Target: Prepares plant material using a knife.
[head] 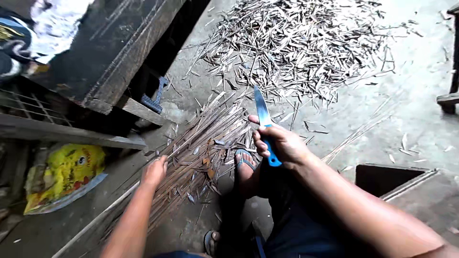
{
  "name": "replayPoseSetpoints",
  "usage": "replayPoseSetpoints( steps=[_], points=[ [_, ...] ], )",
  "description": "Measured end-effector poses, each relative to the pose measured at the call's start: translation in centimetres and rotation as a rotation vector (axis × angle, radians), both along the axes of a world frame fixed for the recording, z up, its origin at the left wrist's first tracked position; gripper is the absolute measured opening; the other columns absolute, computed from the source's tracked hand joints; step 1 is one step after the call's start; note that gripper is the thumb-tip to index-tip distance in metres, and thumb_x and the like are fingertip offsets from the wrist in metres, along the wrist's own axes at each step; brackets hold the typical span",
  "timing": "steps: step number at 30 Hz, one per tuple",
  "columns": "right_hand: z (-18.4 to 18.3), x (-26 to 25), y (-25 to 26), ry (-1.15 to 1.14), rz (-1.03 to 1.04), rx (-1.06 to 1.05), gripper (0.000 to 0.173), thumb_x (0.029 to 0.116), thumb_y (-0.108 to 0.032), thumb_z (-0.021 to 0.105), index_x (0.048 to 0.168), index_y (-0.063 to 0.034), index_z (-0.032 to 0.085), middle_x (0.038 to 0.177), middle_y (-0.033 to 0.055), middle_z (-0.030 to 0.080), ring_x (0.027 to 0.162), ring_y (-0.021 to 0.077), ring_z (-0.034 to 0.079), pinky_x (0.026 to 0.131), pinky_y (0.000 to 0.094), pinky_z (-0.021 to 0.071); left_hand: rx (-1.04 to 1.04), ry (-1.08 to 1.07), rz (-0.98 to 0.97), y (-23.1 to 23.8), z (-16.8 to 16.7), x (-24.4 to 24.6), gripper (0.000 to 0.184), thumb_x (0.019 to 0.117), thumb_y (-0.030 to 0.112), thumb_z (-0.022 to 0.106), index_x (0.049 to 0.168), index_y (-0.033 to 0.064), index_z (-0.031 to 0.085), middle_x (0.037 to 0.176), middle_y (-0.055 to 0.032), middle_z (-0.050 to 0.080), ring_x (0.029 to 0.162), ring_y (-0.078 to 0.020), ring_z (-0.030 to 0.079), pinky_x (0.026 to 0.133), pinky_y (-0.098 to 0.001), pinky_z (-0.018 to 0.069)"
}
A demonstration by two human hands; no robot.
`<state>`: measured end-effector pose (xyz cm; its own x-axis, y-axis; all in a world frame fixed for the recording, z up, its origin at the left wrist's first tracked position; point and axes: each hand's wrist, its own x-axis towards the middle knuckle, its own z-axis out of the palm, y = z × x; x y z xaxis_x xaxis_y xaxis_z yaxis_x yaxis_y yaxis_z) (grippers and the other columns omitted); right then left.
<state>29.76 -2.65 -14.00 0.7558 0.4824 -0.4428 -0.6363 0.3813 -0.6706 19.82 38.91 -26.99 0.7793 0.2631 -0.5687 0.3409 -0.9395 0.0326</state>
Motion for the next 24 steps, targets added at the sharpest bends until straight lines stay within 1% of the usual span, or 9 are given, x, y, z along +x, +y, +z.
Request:
replayPoseSetpoints(
  steps=[6, 9, 12, 14, 17, 18, 19, 21, 24],
  points=[
    [0.2, -1.3, 0.2, -0.110, 0.001, -0.067, 0.036, 0.1030, -0.010, 0.046, 0.137, -0.0110, 0.057, 0.085, 0.0065, 0.065, 0.052, 0.0077, 0.050, 0.047, 0.0219, 0.0440, 0.189, -0.235, -0.133, -1.3, 10.3, -4.2, 0.050, 0.1001, 0.009, 0.056, 0.148, 0.0243, 0.057, 0.137, -0.0191, 0.062, 0.129, -0.0427, 0.056, 0.106, -0.0603, 0.0438],
    [0.1, -1.8, 0.5, -0.220, 0.045, -0.162, 0.030, 0.1039, -0.019, 0.056, 0.132, -0.0118, 0.063, 0.073, 0.0018, 0.058, 0.050, 0.0067, 0.047, 0.045, 0.0213, 0.0419, 0.280, -0.437, -0.278, -2.3, 15.2, -6.5, 0.048, 0.0981, 0.012, 0.060, 0.145, 0.0236, 0.060, 0.127, -0.0187, 0.068, 0.119, -0.0439, 0.061, 0.097, -0.0613, 0.0465],
    [0.6, -2.9, 1.5, -0.414, 0.104, -0.259, 0.032, 0.1013, -0.019, 0.064, 0.131, -0.0077, 0.063, 0.077, 0.0042, 0.065, 0.048, 0.0071, 0.046, 0.045, 0.0226, 0.0404, 0.342, -0.571, -0.481, -3.9, 19.4, -8.5, 0.048, 0.0936, 0.008, 0.066, 0.139, 0.0221, 0.065, 0.118, -0.0188, 0.071, 0.108, -0.0417, 0.066, 0.093, -0.0602, 0.0492],
    [1.1, -3.8, 3.1, -0.607, 0.214, -0.320, 0.037, 0.0967, -0.023, 0.071, 0.130, -0.0075, 0.065, 0.089, 0.0038, 0.068, 0.057, 0.0082, 0.053, 0.053, 0.0262, 0.0472, 0.391, -0.648, -0.595, -5.5, 21.8, -9.3, 0.045, 0.0920, 0.007, 0.067, 0.134, 0.0209, 0.069, 0.112, -0.0175, 0.072, 0.103, -0.0391, 0.068, 0.091, -0.0585, 0.0501],
    [1.2, -4.9, 6.7, -0.859, 0.443, -0.326, 0.057, 0.0906, -0.034, 0.077, 0.139, -0.0095, 0.061, 0.122, 0.0072, 0.069, 0.090, 0.0110, 0.067, 0.079, 0.0307, 0.0571, 0.461, -0.728, -0.715, -8.2, 25.0, -9.8, 0.038, 0.0942, 0.007, 0.064, 0.129, 0.0207, 0.071, 0.107, -0.0144, 0.074, 0.100, -0.0343, 0.070, 0.096, -0.0561, 0.0500],
    [1.1, -5.4, 7.9, -0.891, 0.506, -0.319, 0.059, 0.0890, -0.035, 0.079, 0.140, -0.0101, 0.060, 0.123, 0.0069, 0.069, 0.094, 0.0117, 0.068, 0.083, 0.0322, 0.0572, 0.494, -0.747, -0.744, -8.9, 26.0, -9.9, 0.035, 0.0954, 0.009, 0.063, 0.127, 0.0205, 0.072, 0.105, -0.0122, 0.074, 0.100, -0.0318, 0.070, 0.099, -0.0553, 0.0487],
    [0.9, -6.0, 9.0, -0.902, 0.548, -0.317, 0.056, 0.0878, -0.033, 0.080, 0.136, -0.0100, 0.063, 0.117, 0.0061, 0.071, 0.093, 0.0120, 0.068, 0.084, 0.0336, 0.0578, 0.532, -0.761, -0.768, -9.5, 26.9, -10.0, 0.032, 0.0964, 0.011, 0.062, 0.126, 0.0195, 0.072, 0.104, -0.0103, 0.074, 0.100, -0.0298, 0.070, 0.103, -0.0561, 0.0470],
    [0.6, -7.2, 10.9, -0.881, 0.597, -0.323, 0.039, 0.0891, -0.027, 0.078, 0.122, -0.0080, 0.069, 0.096, 0.0057, 0.069, 0.074, 0.0119, 0.063, 0.070, 0.0337, 0.0548, 0.600, -0.778, -0.793, -10.2, 28.3, -10.1, 0.026, 0.0978, 0.011, 0.060, 0.120, 0.0164, 0.073, 0.103, -0.0083, 0.074, 0.103, -0.0279, 0.070, 0.111, -0.0604, 0.0401],
    [0.6, -9.2, 12.8, -0.759, 0.622, -0.251, 0.024, 0.0928, -0.021, 0.073, 0.110, -0.0045, 0.068, 0.078, 0.0065, 0.064, 0.058, 0.0139, 0.058, 0.057, 0.0338, 0.0521, 0.633, -0.791, -0.794, -10.7, 29.8, -11.2, 0.033, 0.0992, 0.009, 0.058, 0.129, 0.0167, 0.069, 0.127, -0.0089, 0.071, 0.130, -0.0309, 0.060, 0.119, -0.0665, 0.0275]
  ],
)
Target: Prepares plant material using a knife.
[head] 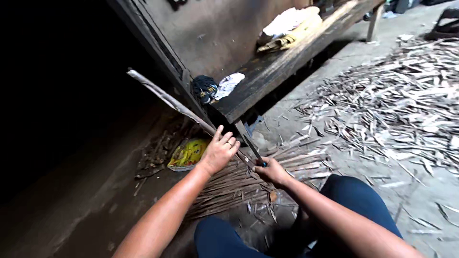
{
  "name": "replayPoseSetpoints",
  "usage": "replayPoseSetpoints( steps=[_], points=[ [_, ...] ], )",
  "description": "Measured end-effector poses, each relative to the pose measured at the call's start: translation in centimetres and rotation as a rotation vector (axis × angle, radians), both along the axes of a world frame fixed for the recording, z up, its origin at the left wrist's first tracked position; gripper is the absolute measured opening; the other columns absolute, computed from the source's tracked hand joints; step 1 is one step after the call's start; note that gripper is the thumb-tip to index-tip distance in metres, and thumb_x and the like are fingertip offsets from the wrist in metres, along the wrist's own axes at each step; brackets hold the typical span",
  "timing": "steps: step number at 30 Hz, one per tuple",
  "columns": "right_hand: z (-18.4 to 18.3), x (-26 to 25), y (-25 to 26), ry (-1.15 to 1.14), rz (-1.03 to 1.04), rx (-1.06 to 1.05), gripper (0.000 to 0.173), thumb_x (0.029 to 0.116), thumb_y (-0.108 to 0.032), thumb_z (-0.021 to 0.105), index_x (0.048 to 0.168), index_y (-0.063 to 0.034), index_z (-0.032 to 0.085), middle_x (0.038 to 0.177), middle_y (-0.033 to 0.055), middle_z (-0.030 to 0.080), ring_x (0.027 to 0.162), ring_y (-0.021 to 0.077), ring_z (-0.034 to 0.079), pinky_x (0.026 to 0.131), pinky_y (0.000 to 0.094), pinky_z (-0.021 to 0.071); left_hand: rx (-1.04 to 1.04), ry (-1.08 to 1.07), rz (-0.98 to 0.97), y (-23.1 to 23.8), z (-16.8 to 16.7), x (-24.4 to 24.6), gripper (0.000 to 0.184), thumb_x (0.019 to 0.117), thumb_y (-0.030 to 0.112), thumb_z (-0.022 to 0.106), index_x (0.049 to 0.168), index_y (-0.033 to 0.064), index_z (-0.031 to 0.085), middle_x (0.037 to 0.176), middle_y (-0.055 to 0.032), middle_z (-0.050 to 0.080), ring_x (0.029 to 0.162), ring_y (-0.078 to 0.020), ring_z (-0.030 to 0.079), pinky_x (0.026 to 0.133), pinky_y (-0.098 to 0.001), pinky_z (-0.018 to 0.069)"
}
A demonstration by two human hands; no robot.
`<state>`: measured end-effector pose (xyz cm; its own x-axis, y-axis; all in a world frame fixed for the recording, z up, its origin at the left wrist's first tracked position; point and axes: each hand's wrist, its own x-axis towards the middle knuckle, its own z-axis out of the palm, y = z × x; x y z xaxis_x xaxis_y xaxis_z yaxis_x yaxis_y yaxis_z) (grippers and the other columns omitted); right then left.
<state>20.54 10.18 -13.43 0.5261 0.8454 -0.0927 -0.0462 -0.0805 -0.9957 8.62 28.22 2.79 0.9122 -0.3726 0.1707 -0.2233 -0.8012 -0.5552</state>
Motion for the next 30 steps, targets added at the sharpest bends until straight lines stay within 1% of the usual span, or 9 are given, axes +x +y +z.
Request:
replayPoseSetpoints(
  steps=[4, 7, 9, 13, 17, 20, 23, 27, 30],
  points=[
    [0.3, -1.3, 0.3, 0.213, -0.035, 0.055, 0.022, 0.0940, -0.016, 0.073, 0.113, -0.0055, 0.070, 0.087, 0.0095, 0.072, 0.070, 0.0185, 0.069, 0.067, 0.0384, 0.0600, -0.175, -0.380, -0.104, -0.9, 2.1, -2.5, 0.034, 0.0965, 0.031, 0.060, 0.127, 0.0210, 0.072, 0.134, -0.0074, 0.067, 0.136, -0.0292, 0.054, 0.119, -0.0619, 0.0301],
    [0.6, -1.5, -0.1, 0.305, -0.015, 0.096, 0.022, 0.0949, -0.018, 0.073, 0.113, -0.0061, 0.069, 0.081, 0.0080, 0.069, 0.061, 0.0154, 0.063, 0.057, 0.0333, 0.0543, -0.505, -0.652, 0.070, -1.6, 5.1, -3.6, 0.042, 0.0965, 0.040, 0.059, 0.120, 0.0072, 0.071, 0.127, -0.0134, 0.068, 0.128, -0.0280, 0.059, 0.115, -0.0506, 0.0401],
    [1.1, -1.9, -0.3, 0.374, 0.043, 0.143, 0.019, 0.0955, -0.017, 0.072, 0.110, -0.0065, 0.067, 0.074, 0.0049, 0.064, 0.054, 0.0109, 0.054, 0.050, 0.0280, 0.0472, -0.940, -0.601, 0.206, -2.1, 6.6, -3.2, 0.061, 0.0972, 0.041, 0.061, 0.141, 0.0000, 0.053, 0.134, -0.0145, 0.062, 0.123, -0.0206, 0.061, 0.105, -0.0399, 0.0519],
    [1.4, -2.8, -0.5, 0.387, 0.194, 0.185, 0.017, 0.0929, -0.017, 0.073, 0.104, -0.0071, 0.066, 0.069, 0.0026, 0.061, 0.050, 0.0080, 0.050, 0.047, 0.0251, 0.0434, -1.558, -0.413, 0.347, -2.8, 6.1, -0.5, 0.081, 0.0960, 0.036, 0.068, 0.161, 0.0130, 0.026, 0.145, -0.0144, 0.055, 0.122, -0.0237, 0.063, 0.099, -0.0426, 0.0555],
    [0.3, -3.5, 0.1, 0.392, 0.298, 0.123, 0.016, 0.0923, -0.016, 0.074, 0.104, -0.0072, 0.066, 0.067, 0.0015, 0.059, 0.048, 0.0070, 0.047, 0.046, 0.0240, 0.0410, -1.933, -0.377, 0.221, -3.9, 5.1, 2.0, 0.041, 0.1102, 0.021, 0.046, 0.149, 0.0077, 0.044, 0.115, -0.0156, 0.071, 0.097, -0.0279, 0.073, 0.086, -0.0453, 0.0614],
    [0.0, -2.5, 1.1, 0.279, 0.201, 0.005, 0.036, 0.0949, -0.028, 0.074, 0.123, -0.0071, 0.065, 0.079, 0.0039, 0.062, 0.052, 0.0092, 0.049, 0.049, 0.0269, 0.0439, -1.758, -0.403, 0.293, -4.5, 5.0, 2.8, 0.035, 0.1128, 0.018, 0.037, 0.143, 0.0064, 0.050, 0.092, -0.0116, 0.072, 0.071, -0.0216, 0.072, 0.070, -0.0385, 0.0642],
    [1.2, -0.2, 1.5, 0.163, -0.008, -0.087, 0.053, 0.1007, -0.046, 0.062, 0.135, -0.0060, 0.059, 0.105, 0.0094, 0.069, 0.070, 0.0148, 0.059, 0.064, 0.0348, 0.0508, -1.338, -0.494, 0.354, -3.1, 4.0, 2.4, 0.038, 0.1092, 0.017, 0.043, 0.145, 0.0093, 0.051, 0.086, -0.0050, 0.069, 0.059, -0.0128, 0.060, 0.058, -0.0305, 0.0539],
    [3.4, 3.2, 1.4, 0.295, -0.171, -0.043, 0.058, 0.1097, -0.054, 0.030, 0.141, -0.0116, 0.056, 0.112, 0.0086, 0.070, 0.074, 0.0172, 0.060, 0.064, 0.0355, 0.0477, -1.012, -0.300, 0.595, -0.4, 2.5, 0.1, 0.059, 0.1076, 0.050, 0.035, 0.154, 0.0154, 0.046, 0.141, -0.0136, 0.061, 0.129, -0.0259, 0.059, 0.110, -0.0506, 0.0456],
    [4.3, 5.5, 2.0, 0.451, -0.334, 0.058, 0.043, 0.1111, -0.041, 0.038, 0.123, -0.0075, 0.063, 0.094, 0.0065, 0.070, 0.063, 0.0144, 0.059, 0.054, 0.0305, 0.0478, -0.983, -0.120, 0.737, 0.3, 0.6, -1.7, 0.059, 0.1096, 0.048, 0.026, 0.148, 0.0154, 0.056, 0.144, -0.0138, 0.059, 0.137, -0.0275, 0.053, 0.117, -0.0497, 0.0374]
  ],
)
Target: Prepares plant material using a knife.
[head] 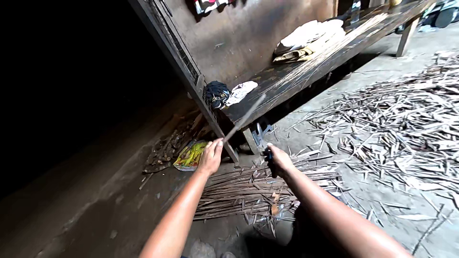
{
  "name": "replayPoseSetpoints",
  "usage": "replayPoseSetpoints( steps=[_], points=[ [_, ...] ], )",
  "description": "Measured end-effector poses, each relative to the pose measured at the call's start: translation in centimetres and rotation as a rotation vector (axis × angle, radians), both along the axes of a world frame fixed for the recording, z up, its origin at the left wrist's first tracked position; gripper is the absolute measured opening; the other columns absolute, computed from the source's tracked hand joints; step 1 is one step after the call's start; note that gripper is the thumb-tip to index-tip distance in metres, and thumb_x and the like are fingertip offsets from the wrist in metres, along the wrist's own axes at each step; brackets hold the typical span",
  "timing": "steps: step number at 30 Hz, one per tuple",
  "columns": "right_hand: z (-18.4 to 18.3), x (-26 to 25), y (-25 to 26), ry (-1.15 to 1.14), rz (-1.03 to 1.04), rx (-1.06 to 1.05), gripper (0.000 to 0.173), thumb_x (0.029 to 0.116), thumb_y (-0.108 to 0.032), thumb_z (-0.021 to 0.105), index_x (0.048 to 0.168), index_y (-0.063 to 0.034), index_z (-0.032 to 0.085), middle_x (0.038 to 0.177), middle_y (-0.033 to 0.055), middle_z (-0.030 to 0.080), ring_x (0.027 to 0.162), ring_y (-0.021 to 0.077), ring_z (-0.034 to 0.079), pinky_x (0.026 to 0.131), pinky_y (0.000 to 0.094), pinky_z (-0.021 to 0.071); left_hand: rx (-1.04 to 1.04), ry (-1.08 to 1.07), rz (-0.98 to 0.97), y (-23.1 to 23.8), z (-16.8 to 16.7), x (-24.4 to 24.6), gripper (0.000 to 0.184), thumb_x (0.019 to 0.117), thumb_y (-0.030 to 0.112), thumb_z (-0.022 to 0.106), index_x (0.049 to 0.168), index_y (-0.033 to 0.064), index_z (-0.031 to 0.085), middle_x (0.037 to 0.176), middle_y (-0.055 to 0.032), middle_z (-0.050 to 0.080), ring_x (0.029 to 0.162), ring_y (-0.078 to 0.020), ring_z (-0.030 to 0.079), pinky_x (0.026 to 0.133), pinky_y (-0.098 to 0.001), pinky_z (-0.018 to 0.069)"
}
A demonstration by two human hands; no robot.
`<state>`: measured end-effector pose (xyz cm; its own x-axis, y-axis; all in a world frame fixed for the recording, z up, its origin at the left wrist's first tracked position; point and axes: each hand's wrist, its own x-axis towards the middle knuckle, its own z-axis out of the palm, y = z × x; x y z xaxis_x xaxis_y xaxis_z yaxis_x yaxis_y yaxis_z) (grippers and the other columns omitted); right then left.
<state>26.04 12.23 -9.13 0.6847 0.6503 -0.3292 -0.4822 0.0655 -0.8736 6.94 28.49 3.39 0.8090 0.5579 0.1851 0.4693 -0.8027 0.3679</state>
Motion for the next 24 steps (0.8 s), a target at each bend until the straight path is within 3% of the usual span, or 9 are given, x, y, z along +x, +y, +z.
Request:
replayPoseSetpoints(
  steps=[2, 4, 7, 9, 11, 13, 15, 20, 24],
  points=[
    [0.0, 1.2, 0.8, 0.152, -0.062, 0.116, 0.029, 0.1091, -0.026, 0.049, 0.126, -0.0035, 0.057, 0.089, 0.0088, 0.064, 0.062, 0.0154, 0.059, 0.054, 0.0307, 0.0515, -0.045, 0.000, 0.002, 0.4, -2.0, -1.3, 0.049, 0.1107, 0.038, 0.035, 0.140, 0.0114, 0.062, 0.135, -0.0146, 0.065, 0.129, -0.0268, 0.059, 0.113, -0.0479, 0.0423],
    [-0.1, 1.7, 1.8, 0.271, -0.116, 0.231, 0.019, 0.1069, -0.013, 0.049, 0.122, -0.0014, 0.050, 0.084, 0.0115, 0.062, 0.060, 0.0183, 0.063, 0.054, 0.0332, 0.0565, -0.070, -0.057, 0.003, 1.2, -4.3, -2.5, 0.041, 0.1089, 0.034, 0.043, 0.134, 0.0097, 0.066, 0.125, -0.0137, 0.069, 0.117, -0.0237, 0.065, 0.107, -0.0448, 0.0486],
    [-0.3, 1.5, 2.5, 0.246, -0.121, 0.293, 0.019, 0.1072, -0.009, 0.045, 0.125, -0.0016, 0.046, 0.089, 0.0155, 0.067, 0.060, 0.0201, 0.065, 0.051, 0.0329, 0.0558, -0.174, -0.107, 0.004, 2.6, -6.9, -4.5, 0.041, 0.1086, 0.029, 0.047, 0.141, 0.0079, 0.059, 0.132, -0.0141, 0.066, 0.121, -0.0219, 0.064, 0.109, -0.0429, 0.0481],
    [-0.3, 0.9, 2.7, 0.096, -0.067, 0.253, 0.030, 0.1076, -0.010, 0.043, 0.137, -0.0041, 0.045, 0.094, 0.0149, 0.070, 0.054, 0.0168, 0.061, 0.047, 0.0294, 0.0524, -0.257, -0.133, 0.023, 3.6, -8.2, -5.6, 0.044, 0.1086, 0.026, 0.047, 0.149, 0.0088, 0.052, 0.133, -0.0142, 0.065, 0.114, -0.0204, 0.067, 0.104, -0.0409, 0.0520],
    [0.2, 0.1, 3.3, -0.093, 0.045, 0.191, 0.039, 0.1110, -0.021, 0.038, 0.148, -0.0086, 0.043, 0.097, 0.0109, 0.072, 0.053, 0.0125, 0.056, 0.047, 0.0269, 0.0481, -0.347, -0.182, 0.054, 4.4, -9.4, -6.6, 0.043, 0.1083, 0.022, 0.046, 0.149, 0.0083, 0.050, 0.115, -0.0144, 0.068, 0.083, -0.0185, 0.067, 0.079, -0.0376, 0.0572],
    [1.1, -1.0, 4.1, -0.251, 0.180, 0.127, 0.049, 0.1135, -0.036, 0.024, 0.154, -0.0132, 0.042, 0.102, 0.0064, 0.073, 0.052, 0.0091, 0.051, 0.048, 0.0253, 0.0435, -0.461, -0.230, 0.087, 4.7, -10.2, -7.5, 0.042, 0.1087, 0.020, 0.046, 0.147, 0.0060, 0.051, 0.099, -0.0119, 0.067, 0.071, -0.0165, 0.064, 0.069, -0.0344, 0.0569],
    [2.2, -2.1, 5.2, -0.330, 0.284, 0.115, 0.054, 0.1135, -0.038, 0.018, 0.153, -0.0124, 0.045, 0.103, 0.0053, 0.073, 0.051, 0.0075, 0.050, 0.048, 0.0242, 0.0422, -0.560, -0.292, 0.106, 4.6, -10.9, -7.9, 0.040, 0.1096, 0.021, 0.045, 0.144, 0.0029, 0.053, 0.089, -0.0075, 0.064, 0.066, -0.0129, 0.062, 0.064, -0.0300, 0.0565],
    [3.0, -4.0, 8.7, -0.376, 0.596, 0.292, 0.050, 0.1077, -0.025, 0.049, 0.155, -0.0107, 0.043, 0.096, 0.0092, 0.069, 0.059, 0.0094, 0.057, 0.056, 0.0244, 0.0508, -0.761, -0.503, 0.058, 5.0, -13.6, -9.8, 0.037, 0.1104, 0.021, 0.041, 0.137, 0.0000, 0.056, 0.080, -0.0028, 0.062, 0.063, -0.0111, 0.063, 0.060, -0.0269, 0.0585],
    [1.9, -5.6, 10.5, -0.303, 0.751, 0.271, 0.049, 0.1011, -0.022, 0.059, 0.148, -0.0098, 0.048, 0.087, 0.0077, 0.067, 0.065, 0.0145, 0.064, 0.060, 0.0306, 0.0584, -0.922, -0.432, 0.037, 4.1, -13.8, -10.4, 0.039, 0.1106, 0.023, 0.041, 0.138, 0.0007, 0.056, 0.086, -0.0022, 0.064, 0.069, -0.0101, 0.063, 0.065, -0.0273, 0.0563]
  ],
)
